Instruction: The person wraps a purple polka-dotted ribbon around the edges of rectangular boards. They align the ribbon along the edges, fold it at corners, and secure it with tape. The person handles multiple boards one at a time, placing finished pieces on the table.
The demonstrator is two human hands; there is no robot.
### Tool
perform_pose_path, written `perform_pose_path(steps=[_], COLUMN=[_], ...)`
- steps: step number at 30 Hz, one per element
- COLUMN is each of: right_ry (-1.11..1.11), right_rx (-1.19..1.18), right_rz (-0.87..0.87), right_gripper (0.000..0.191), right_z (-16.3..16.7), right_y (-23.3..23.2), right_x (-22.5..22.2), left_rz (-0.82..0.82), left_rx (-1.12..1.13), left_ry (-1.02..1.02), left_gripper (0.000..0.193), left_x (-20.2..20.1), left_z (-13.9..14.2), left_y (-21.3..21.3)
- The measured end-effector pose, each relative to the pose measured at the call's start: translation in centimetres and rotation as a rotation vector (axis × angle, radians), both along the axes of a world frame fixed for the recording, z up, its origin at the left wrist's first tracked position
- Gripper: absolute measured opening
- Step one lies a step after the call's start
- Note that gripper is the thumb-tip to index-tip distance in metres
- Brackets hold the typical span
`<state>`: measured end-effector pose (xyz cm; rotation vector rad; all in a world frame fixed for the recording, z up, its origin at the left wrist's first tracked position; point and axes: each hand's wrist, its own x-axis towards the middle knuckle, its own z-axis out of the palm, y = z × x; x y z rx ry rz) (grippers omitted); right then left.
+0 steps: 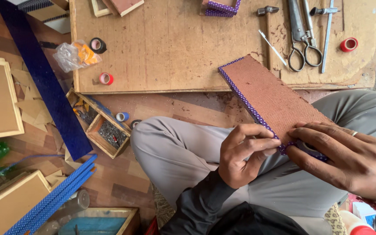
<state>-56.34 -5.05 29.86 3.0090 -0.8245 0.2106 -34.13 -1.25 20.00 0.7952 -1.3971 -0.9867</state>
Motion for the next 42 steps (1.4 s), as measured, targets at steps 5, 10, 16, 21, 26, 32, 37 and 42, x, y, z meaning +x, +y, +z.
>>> perform_pose_path(steps=[5, 10, 16, 21, 26, 32, 37, 42], right_ry=[0.016, 0.007, -0.006, -0.012, 0.001, -0.040, -0.097, -0.123], right_rx=[0.009, -0.037, -0.038, -0.044, -0.038, -0.014, -0.029, -0.020], right_rz=[0.025, 0.033, 0.011, 0.011, -0.006, -0.010, -0.027, -0.095], right_gripper=[0.042, 0.038, 0.038, 0.037, 0.034, 0.034, 0.035, 0.030], right_z=[-0.5, -0.9, -1.1, -1.5, -1.5, -0.7, 0.8, 3.0], right_y=[-0.5, -0.6, -0.7, -0.5, -0.4, -0.5, -0.2, 0.1], right_x=[0.1, 0.2, 0.0, -0.3, -0.6, -0.2, 0.9, 2.3], left_rz=[0.028, 0.143, 0.197, 0.264, 0.333, 0.381, 0.440, 0.482], left_rx=[-0.112, -0.225, -0.161, -0.112, -0.038, -0.049, -0.023, -0.073], left_ry=[-0.177, -0.245, -0.313, -0.349, -0.410, -0.509, -0.598, -0.794], left_gripper=[0.013, 0.019, 0.022, 0.018, 0.012, 0.014, 0.012, 0.036], left_x=[0.8, 0.7, 1.8, 2.5, 3.3, 4.4, 4.6, 4.8], left_z=[-0.8, -3.8, -7.5, -9.7, -11.5, -13.5, -14.5, -13.9], left_y=[-1.2, -3.9, -6.9, -9.3, -11.7, -14.7, -15.0, -14.5])
